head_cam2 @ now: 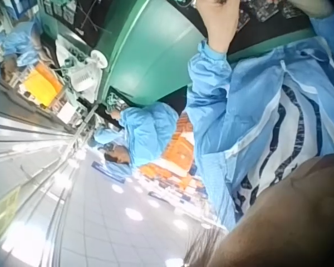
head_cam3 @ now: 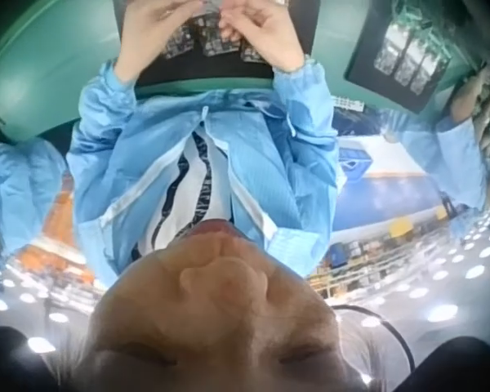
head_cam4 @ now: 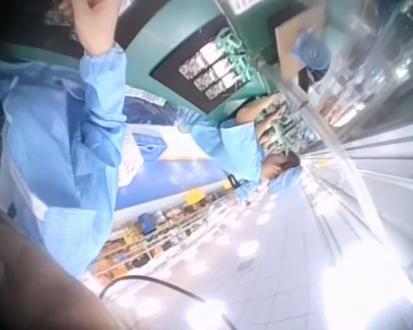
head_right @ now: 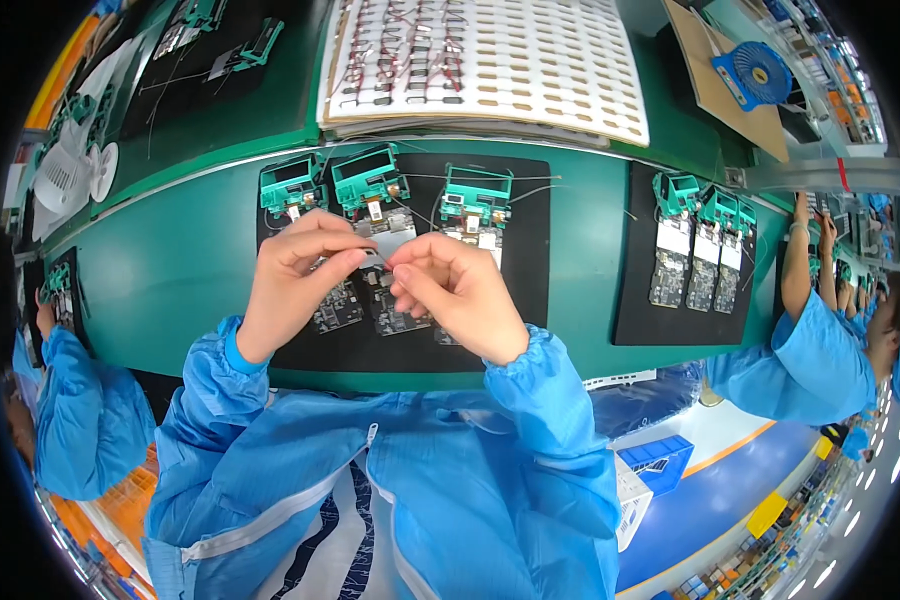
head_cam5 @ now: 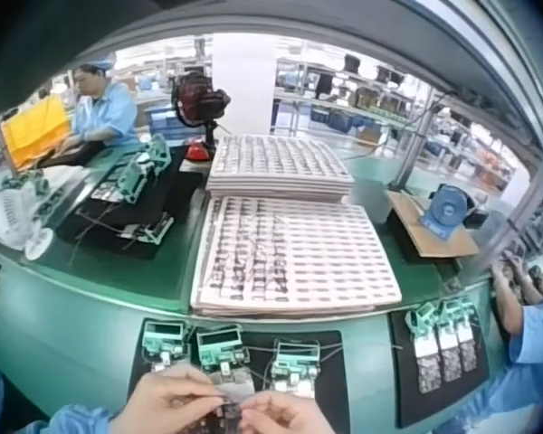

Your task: The person installs small electronic components onto circuit boards by hand and slides the assembled boards along the assembly line.

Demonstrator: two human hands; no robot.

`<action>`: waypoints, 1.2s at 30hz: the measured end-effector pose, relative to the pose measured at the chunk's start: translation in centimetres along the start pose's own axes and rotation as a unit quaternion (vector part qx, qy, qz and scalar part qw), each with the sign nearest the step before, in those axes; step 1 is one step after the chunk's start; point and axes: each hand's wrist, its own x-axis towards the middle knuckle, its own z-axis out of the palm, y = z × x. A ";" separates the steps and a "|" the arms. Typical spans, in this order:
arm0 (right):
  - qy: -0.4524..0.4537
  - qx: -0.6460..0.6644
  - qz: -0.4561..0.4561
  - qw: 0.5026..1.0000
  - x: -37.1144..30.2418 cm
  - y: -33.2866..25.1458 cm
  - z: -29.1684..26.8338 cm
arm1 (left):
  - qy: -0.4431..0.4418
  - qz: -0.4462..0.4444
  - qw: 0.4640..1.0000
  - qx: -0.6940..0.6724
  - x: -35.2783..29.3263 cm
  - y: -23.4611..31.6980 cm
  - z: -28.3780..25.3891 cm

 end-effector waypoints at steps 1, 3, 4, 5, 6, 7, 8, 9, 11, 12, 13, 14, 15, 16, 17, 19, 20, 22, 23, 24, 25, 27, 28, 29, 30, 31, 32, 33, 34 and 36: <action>0.030 -0.025 -0.010 0.999 0.7 0.3 0.4 | 0.010 -0.027 1.000 0.006 0.4 0.0 -0.4; 0.091 -0.062 -0.022 0.994 2.1 0.4 1.4 | -0.002 0.002 0.996 0.095 1.5 0.0 -1.1; 0.088 -0.064 -0.021 0.994 2.8 0.6 1.9 | 0.030 0.030 0.994 0.100 1.9 -0.4 -1.3; 0.109 -0.120 -0.045 0.986 3.5 0.8 2.3 | 0.033 0.029 0.994 0.100 2.1 -0.5 -1.6; 0.130 -0.176 -0.069 0.973 4.2 0.9 2.7 | 0.052 0.012 0.996 0.076 2.4 -0.6 -1.8; 0.151 -0.206 -0.094 0.962 4.9 0.7 3.3 | 0.072 -0.006 0.996 0.052 2.6 -0.9 -2.0; 0.149 -0.207 -0.093 0.963 5.3 0.7 3.4 | 0.074 0.017 0.996 0.046 2.7 -1.5 -2.3; 0.148 -0.222 -0.090 0.959 5.7 0.8 3.4 | 0.075 0.015 0.996 0.046 2.7 -1.7 -2.4; 0.150 -0.239 -0.085 0.956 6.4 0.7 3.3 | 0.068 0.014 0.997 0.038 2.9 -2.2 -2.5; 0.150 -0.235 -0.082 0.957 6.6 0.6 3.2 | 0.068 0.012 0.997 0.037 3.0 -2.5 -2.7; 0.149 -0.231 -0.079 0.958 6.9 0.6 3.2 | 0.072 0.005 0.997 0.042 3.1 -2.7 -2.8; 0.149 -0.231 -0.077 0.958 7.1 0.6 3.2 | 0.075 -0.003 0.996 0.047 3.2 -3.0 -2.9; 0.157 -0.247 -0.088 0.952 7.3 0.7 3.2 | 0.075 -0.004 0.996 0.046 3.3 -3.1 -2.9; 0.165 -0.262 -0.099 0.946 7.5 0.7 3.2 | 0.086 -0.008 0.994 0.068 3.4 -3.2 -2.7; 0.164 -0.262 -0.097 0.946 7.8 0.9 3.3 | 0.096 -0.012 0.991 0.091 3.4 -3.3 -2.6; 0.185 -0.309 -0.169 0.917 8.4 1.3 3.3 | 0.114 0.004 0.988 0.108 3.8 -3.8 -2.3; 0.186 -0.309 -0.167 0.918 8.6 1.3 3.3 | 0.131 0.021 0.983 0.126 4.0 -4.0 -2.2; 0.190 -0.340 -0.172 0.905 8.9 1.4 3.2 | 0.133 0.029 0.980 0.144 4.2 -3.7 -1.8; 0.190 -0.340 -0.171 0.905 9.0 1.5 3.1 | 0.136 0.038 0.976 0.163 4.3 -3.6 -1.7; 0.192 -0.350 -0.179 0.899 9.1 1.6 3.0 | 0.135 0.037 0.977 0.163 4.4 -3.9 -1.6; 0.193 -0.360 -0.187 0.893 9.2 1.7 2.9 | 0.137 0.079 0.967 0.201 4.4 -4.2 -1.5; 0.194 -0.358 -0.181 0.895 9.2 1.5 3.0 | 0.139 0.119 0.954 0.238 4.6 -4.5 -1.4; 0.196 -0.356 -0.176 0.897 9.1 1.4 2.9 | 0.140 0.114 0.954 0.240 4.6 -4.5 -1.4; 0.196 -0.356 -0.175 0.897 9.1 1.4 2.9 | 0.142 0.109 0.954 0.241 4.6 -4.5 -1.3; 0.195 -0.350 -0.175 0.899 9.1 1.4 3.0 | 0.142 0.108 0.954 0.241 4.6 -4.6 -1.3; 0.195 -0.345 -0.175 0.901 9.1 1.4 3.0 | 0.137 0.106 0.953 0.248 4.6 -4.7 -1.3; 0.195 -0.345 -0.174 0.902 9.1 1.4 2.9 | 0.133 0.104 0.952 0.255 4.5 -4.8 -1.3; 0.192 -0.349 -0.174 0.901 9.1 1.4 2.9 | 0.133 0.104 0.952 0.255 4.5 -4.7 -1.3; 0.188 -0.354 -0.174 0.899 9.1 1.4 2.8 | 0.118 0.129 0.948 0.267 4.4 -4.6 -1.4; 0.192 -0.353 -0.176 0.899 8.9 1.9 2.5 | 0.103 0.153 0.943 0.279 4.2 -4.7 -1.6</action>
